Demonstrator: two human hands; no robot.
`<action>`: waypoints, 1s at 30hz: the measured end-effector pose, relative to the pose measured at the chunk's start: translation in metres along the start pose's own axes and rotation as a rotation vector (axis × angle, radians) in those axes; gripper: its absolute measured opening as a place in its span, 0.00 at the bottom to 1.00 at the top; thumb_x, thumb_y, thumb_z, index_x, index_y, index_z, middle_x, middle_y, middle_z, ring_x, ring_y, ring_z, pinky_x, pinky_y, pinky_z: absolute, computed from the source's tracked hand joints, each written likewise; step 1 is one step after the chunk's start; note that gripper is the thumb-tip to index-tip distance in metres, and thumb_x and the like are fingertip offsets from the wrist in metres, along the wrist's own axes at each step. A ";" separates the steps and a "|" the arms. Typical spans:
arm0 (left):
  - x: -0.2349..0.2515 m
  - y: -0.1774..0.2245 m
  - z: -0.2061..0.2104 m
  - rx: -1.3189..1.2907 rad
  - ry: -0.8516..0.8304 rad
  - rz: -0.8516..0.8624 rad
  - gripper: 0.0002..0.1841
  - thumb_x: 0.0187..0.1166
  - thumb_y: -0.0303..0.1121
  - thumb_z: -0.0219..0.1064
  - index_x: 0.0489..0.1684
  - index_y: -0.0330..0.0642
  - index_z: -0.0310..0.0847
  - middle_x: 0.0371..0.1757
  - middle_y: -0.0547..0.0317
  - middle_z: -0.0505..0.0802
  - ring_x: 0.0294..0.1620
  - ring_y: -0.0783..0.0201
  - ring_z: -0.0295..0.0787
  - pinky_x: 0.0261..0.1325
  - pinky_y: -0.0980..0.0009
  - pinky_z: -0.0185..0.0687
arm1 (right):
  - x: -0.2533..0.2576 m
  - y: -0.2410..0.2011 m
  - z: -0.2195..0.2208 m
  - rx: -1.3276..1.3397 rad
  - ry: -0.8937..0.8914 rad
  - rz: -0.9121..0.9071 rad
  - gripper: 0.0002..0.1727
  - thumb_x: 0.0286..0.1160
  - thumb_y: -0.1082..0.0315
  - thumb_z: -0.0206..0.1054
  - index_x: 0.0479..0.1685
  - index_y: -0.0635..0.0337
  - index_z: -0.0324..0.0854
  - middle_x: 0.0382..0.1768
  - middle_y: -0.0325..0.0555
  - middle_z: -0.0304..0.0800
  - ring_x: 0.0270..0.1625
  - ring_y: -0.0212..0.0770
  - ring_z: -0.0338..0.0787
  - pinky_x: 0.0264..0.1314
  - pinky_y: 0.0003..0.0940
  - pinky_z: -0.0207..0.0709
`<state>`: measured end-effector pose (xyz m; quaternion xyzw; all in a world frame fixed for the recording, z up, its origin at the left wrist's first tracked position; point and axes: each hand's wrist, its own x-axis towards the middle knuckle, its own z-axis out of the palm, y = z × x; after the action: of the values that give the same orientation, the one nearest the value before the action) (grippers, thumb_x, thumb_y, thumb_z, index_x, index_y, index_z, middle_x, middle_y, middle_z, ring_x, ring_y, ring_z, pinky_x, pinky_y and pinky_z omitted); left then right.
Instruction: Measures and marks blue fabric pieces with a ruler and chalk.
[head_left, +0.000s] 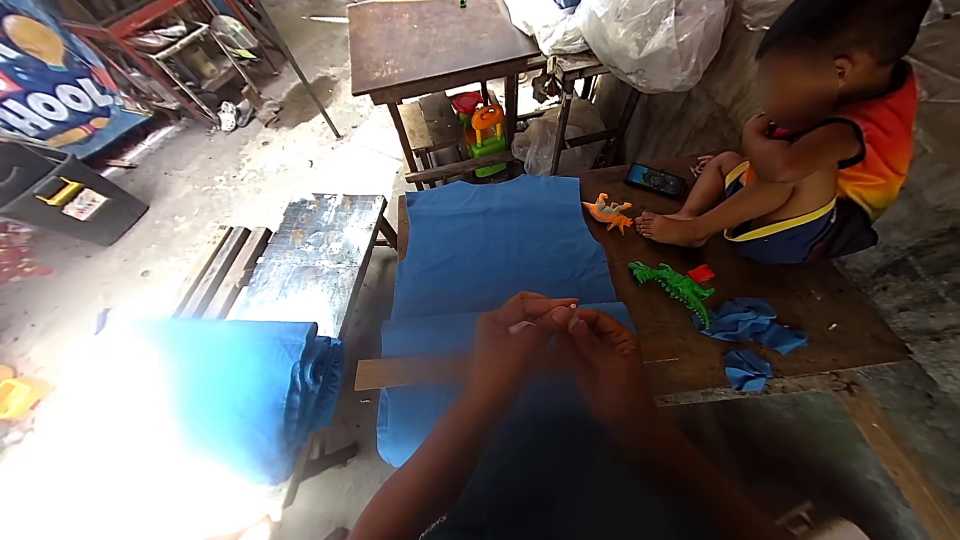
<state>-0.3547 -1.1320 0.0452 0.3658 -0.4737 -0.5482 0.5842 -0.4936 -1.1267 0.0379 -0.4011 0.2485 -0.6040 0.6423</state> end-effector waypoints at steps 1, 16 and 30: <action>0.000 0.001 0.000 -0.004 0.001 -0.008 0.05 0.78 0.28 0.71 0.38 0.42 0.95 0.45 0.60 0.94 0.49 0.69 0.90 0.58 0.70 0.86 | 0.000 -0.001 0.000 0.048 -0.002 0.032 0.11 0.86 0.70 0.61 0.40 0.56 0.91 0.32 0.33 0.92 0.34 0.23 0.88 0.43 0.18 0.84; 0.002 -0.005 -0.003 -0.035 -0.026 -0.081 0.06 0.82 0.34 0.67 0.42 0.46 0.91 0.41 0.65 0.93 0.46 0.72 0.88 0.61 0.69 0.83 | 0.004 -0.013 -0.006 0.752 -0.342 0.473 0.11 0.85 0.63 0.62 0.34 0.56 0.84 0.25 0.29 0.82 0.26 0.20 0.80 0.29 0.12 0.72; -0.051 -0.081 -0.294 1.231 0.487 -0.591 0.31 0.85 0.42 0.65 0.80 0.28 0.67 0.70 0.20 0.81 0.68 0.25 0.81 0.69 0.30 0.73 | 0.009 0.009 -0.165 -0.233 0.740 0.361 0.05 0.91 0.71 0.53 0.52 0.60 0.74 0.33 0.37 0.88 0.30 0.25 0.88 0.37 0.19 0.84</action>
<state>-0.0952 -1.1196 -0.1228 0.8528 -0.4343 -0.2203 0.1887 -0.6200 -1.1711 -0.0599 -0.1774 0.5951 -0.5530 0.5554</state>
